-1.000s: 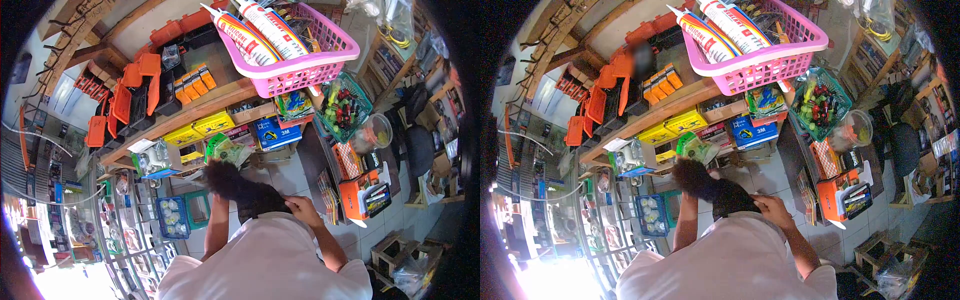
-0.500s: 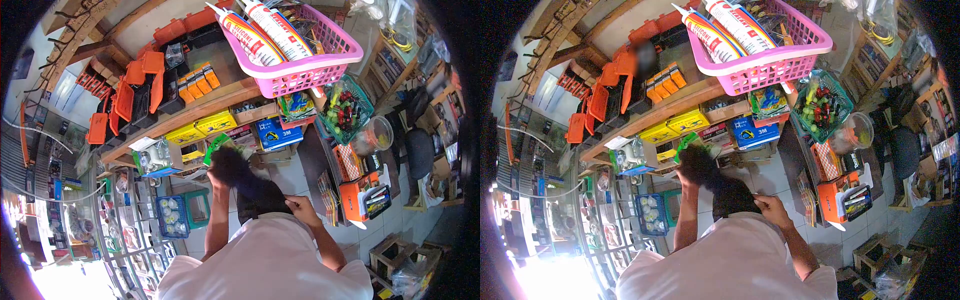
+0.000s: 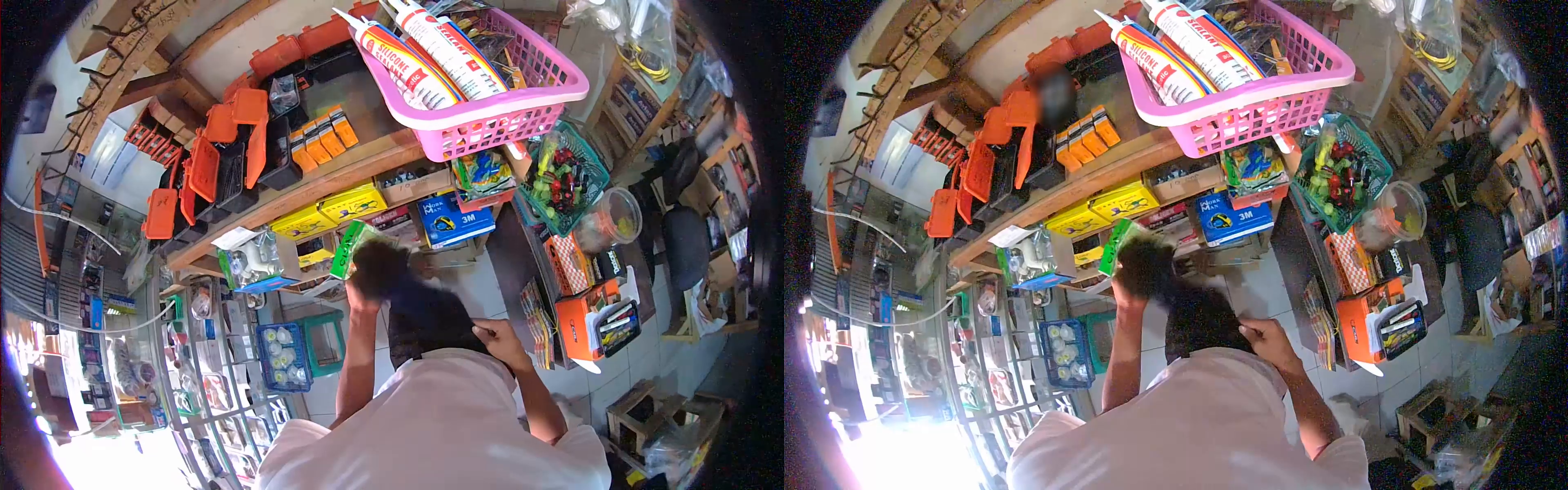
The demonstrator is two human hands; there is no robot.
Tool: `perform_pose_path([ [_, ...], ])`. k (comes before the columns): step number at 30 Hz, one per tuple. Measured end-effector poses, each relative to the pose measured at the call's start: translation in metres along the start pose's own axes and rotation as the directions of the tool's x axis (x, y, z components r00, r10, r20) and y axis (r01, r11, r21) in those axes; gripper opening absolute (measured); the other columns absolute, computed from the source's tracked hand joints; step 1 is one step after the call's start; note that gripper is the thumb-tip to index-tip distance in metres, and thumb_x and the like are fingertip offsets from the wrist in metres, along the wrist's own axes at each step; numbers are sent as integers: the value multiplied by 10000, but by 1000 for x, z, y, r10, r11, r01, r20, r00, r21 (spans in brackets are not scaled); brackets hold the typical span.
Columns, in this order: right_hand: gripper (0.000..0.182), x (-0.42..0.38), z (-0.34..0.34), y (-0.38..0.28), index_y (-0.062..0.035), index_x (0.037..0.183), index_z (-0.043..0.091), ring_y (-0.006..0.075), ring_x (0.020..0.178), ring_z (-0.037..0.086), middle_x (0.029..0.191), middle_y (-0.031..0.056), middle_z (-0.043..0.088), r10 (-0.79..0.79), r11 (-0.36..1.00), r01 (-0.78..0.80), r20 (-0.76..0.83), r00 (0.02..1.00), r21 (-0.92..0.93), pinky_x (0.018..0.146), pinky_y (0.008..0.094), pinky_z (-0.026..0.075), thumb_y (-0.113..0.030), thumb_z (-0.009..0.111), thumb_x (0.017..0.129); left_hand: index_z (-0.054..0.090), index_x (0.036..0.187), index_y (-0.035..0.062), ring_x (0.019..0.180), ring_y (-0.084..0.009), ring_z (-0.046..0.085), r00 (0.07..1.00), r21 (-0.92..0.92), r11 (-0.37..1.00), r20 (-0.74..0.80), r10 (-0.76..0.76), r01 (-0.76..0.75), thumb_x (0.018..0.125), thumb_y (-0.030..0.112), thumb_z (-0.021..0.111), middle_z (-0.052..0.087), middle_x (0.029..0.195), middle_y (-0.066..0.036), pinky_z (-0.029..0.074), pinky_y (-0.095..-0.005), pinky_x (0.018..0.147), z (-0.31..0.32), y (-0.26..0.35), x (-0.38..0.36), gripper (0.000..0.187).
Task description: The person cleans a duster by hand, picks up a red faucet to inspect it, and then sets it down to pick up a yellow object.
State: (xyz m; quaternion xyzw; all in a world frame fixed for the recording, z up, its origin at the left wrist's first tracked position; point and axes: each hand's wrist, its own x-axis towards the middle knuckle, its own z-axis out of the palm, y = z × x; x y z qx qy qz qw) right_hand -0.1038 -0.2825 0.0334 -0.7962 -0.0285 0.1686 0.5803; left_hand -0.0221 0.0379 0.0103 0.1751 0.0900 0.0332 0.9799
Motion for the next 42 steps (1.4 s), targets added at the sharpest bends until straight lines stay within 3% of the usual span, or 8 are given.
perform_pose_path([
  [5, 277, 1, -1, 2, 16, 1109, 631, 170, 898, 645, 1007, 192, 679, -27, 1000, 28, -64, 998, 9, 792, 298, 485, -152, 629, 889, 493, 1275, 24, 1099, -289, 557, 989, 159, 984, -109, 95, -77, 933, 317, 467, 574, 1234, -113, 435, -421, 959, 16, 2, -5, 451],
  [7, 279, -4, -4, -4, 2, 1113, 634, 165, 873, 644, 992, 189, 683, 77, 997, -73, 128, 989, -34, 789, 297, 484, -166, 632, 889, 498, 1271, 28, 1086, -284, 563, 995, 156, 983, 39, 95, -100, 938, 335, 465, 577, 1230, -112, 439, -418, 949, -12, 11, 3, 455],
  [10, 278, -5, 2, 14, -18, 1112, 642, 176, 845, 647, 979, 189, 684, -8, 1000, 9, 30, 1000, -28, 782, 300, 487, -182, 636, 888, 509, 1259, 34, 1050, -272, 577, 958, 539, 794, 102, 268, -280, 952, 401, 438, 591, 1202, -107, 448, -412, 927, -7, 2, 9, 484],
  [12, 276, -3, 5, 14, -23, 1109, 645, 187, 842, 651, 977, 191, 683, 1, 1000, -2, -12, 1000, -14, 777, 303, 490, -186, 637, 887, 517, 1253, 46, 1045, -277, 578, 988, 92, 987, -61, 139, -133, 954, 439, 415, 602, 1173, -107, 445, -422, 931, 45, 4, -8, 505],
  [16, 276, -3, -4, 2, -23, 1101, 650, 207, 840, 658, 985, 194, 680, 72, 994, -60, 136, 988, -90, 765, 313, 496, -191, 640, 882, 503, 1281, 72, 1049, -290, 577, 996, 93, 993, 64, 67, -73, 945, 495, 396, 592, 1201, -119, 441, -445, 934, 40, 8, -14, 550],
  [20, 273, 0, 5, 19, -19, 1101, 648, 198, 837, 657, 985, 192, 682, -21, 997, 20, -7, 1000, -70, 761, 315, 496, -180, 639, 880, 486, 1297, 74, 1098, -301, 550, 975, 134, 969, -50, 216, -208, 951, 535, 330, 567, 1243, -111, 430, -448, 954, 46, 4, -9, 598],
  [31, 233, 4, -2, 2, 11, 1073, 638, 98, 744, 571, 812, 138, 678, -78, 994, 82, 59, 995, -71, 694, 287, 480, -130, 617, 889, 500, 1275, 91, 1080, -292, 559, 988, 165, 980, -85, 128, -113, 962, 518, 331, 572, 1227, -105, 437, -441, 939, 55, 9, -19, 555],
  [42, 240, 10, -6, 9, 6, 1081, 639, 118, 782, 593, 874, 116, 695, -115, 993, 115, -14, 993, -30, 736, 290, 475, -133, 619, 886, 495, 1291, 72, 1078, -282, 566, 995, 172, 983, -68, 78, -66, 949, 552, 347, 571, 1240, -98, 452, -425, 931, 39, 8, -16, 607],
])
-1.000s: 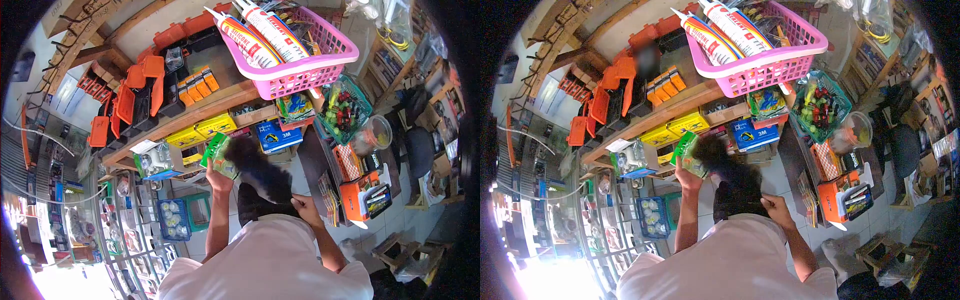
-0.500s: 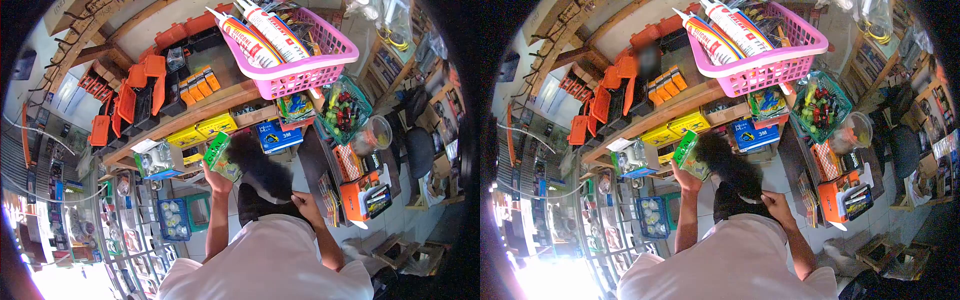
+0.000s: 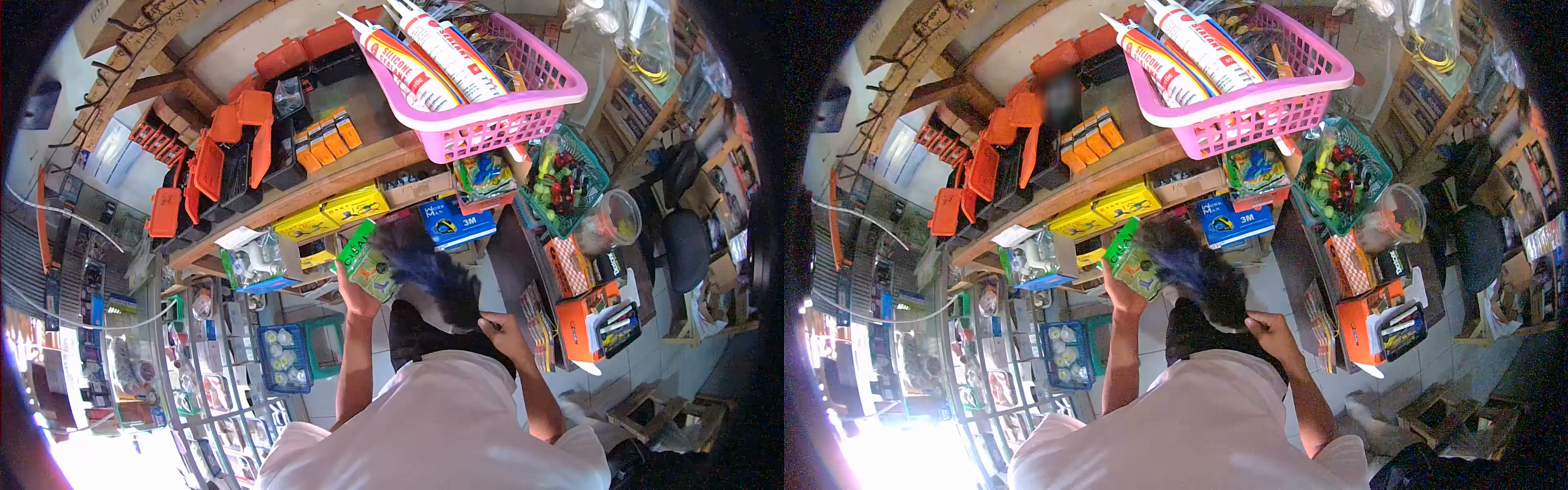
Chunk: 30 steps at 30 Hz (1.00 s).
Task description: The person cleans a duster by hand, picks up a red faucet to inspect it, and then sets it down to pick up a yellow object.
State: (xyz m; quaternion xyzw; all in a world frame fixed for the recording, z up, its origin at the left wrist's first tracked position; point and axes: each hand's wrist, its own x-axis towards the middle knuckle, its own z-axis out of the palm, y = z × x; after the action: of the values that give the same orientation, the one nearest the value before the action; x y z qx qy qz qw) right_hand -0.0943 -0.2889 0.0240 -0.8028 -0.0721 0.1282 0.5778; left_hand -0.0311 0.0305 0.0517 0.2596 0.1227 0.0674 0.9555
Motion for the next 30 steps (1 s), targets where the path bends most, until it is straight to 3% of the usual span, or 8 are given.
perform_pose_path([
  [12, 225, 8, 6, -2, -1, 1069, 638, 113, 725, 562, 840, 144, 678, -14, 1000, 14, -4, 1000, 4, 678, 279, 468, -131, 614, 888, 518, 1277, 138, 1060, -261, 572, 982, 28, 988, 113, -154, 151, 927, 601, 367, 599, 1192, -67, 467, -423, 902, -21, -13, 6, 599],
  [18, 232, 10, 7, -22, 22, 1058, 629, 89, 716, 525, 777, 81, 634, 49, 997, -55, 103, 994, 57, 657, 281, 454, -142, 611, 895, 527, 1238, 130, 1011, -235, 572, 994, 26, 994, -22, -108, 108, 917, 641, 329, 592, 1150, -44, 461, -409, 883, -22, -29, 11, 635],
  [20, 243, 11, 9, -22, 43, 1046, 620, 63, 709, 480, 703, 28, 579, 57, 996, -60, 40, 998, 70, 634, 273, 436, -150, 610, 900, 516, 1243, 122, 1085, -257, 525, 920, -50, 979, 355, -168, 198, 932, 585, 361, 553, 1213, -70, 402, -431, 965, -30, -19, 13, 579],
  [21, 249, 11, 12, -13, 32, 1067, 623, 110, 777, 553, 825, 97, 634, 69, 996, -76, 127, 990, 51, 699, 288, 462, -149, 610, 897, 511, 1239, 123, 1076, -261, 520, 991, 61, 992, 73, -112, 108, 928, 591, 365, 544, 1214, -79, 394, -448, 971, -11, -22, 8, 581],
  [23, 258, 9, 15, -12, 21, 1088, 626, 157, 845, 627, 948, 165, 689, 82, 995, -91, 209, 974, 35, 764, 302, 488, -148, 609, 894, 501, 1255, 126, 1081, -265, 528, 995, 284, 954, 19, 99, -101, 919, 621, 348, 549, 1219, -78, 407, -447, 963, -108, -57, 43, 618],
  [26, 268, 8, 14, -23, 22, 1099, 624, 184, 914, 642, 1006, 181, 679, 182, 983, -185, 182, 966, 1, 806, 313, 489, -155, 604, 899, 454, 1318, 128, 1159, -266, 509, 949, 345, 884, 121, 291, -315, 934, 619, 306, 530, 1283, -73, 398, -442, 994, -37, -44, 12, 640],
  [28, 268, 9, 17, -22, 13, 1108, 628, 201, 944, 643, 1031, 184, 673, 148, 989, -148, 127, 981, -11, 818, 318, 485, -156, 600, 902, 413, 1360, 131, 1231, -262, 459, 998, 60, 997, -39, -56, 58, 944, 584, 323, 486, 1347, -64, 348, -441, 1046, 1, -30, 9, 622],
  [30, 264, 7, 18, -15, 8, 1106, 631, 208, 935, 645, 1016, 184, 675, 127, 988, -141, 190, 974, 63, 816, 317, 485, -156, 602, 901, 427, 1353, 137, 1210, -267, 477, 982, 88, 990, -163, -95, 110, 917, 639, 315, 504, 1326, -60, 356, -456, 1036, -11, -34, 15, 674],
])
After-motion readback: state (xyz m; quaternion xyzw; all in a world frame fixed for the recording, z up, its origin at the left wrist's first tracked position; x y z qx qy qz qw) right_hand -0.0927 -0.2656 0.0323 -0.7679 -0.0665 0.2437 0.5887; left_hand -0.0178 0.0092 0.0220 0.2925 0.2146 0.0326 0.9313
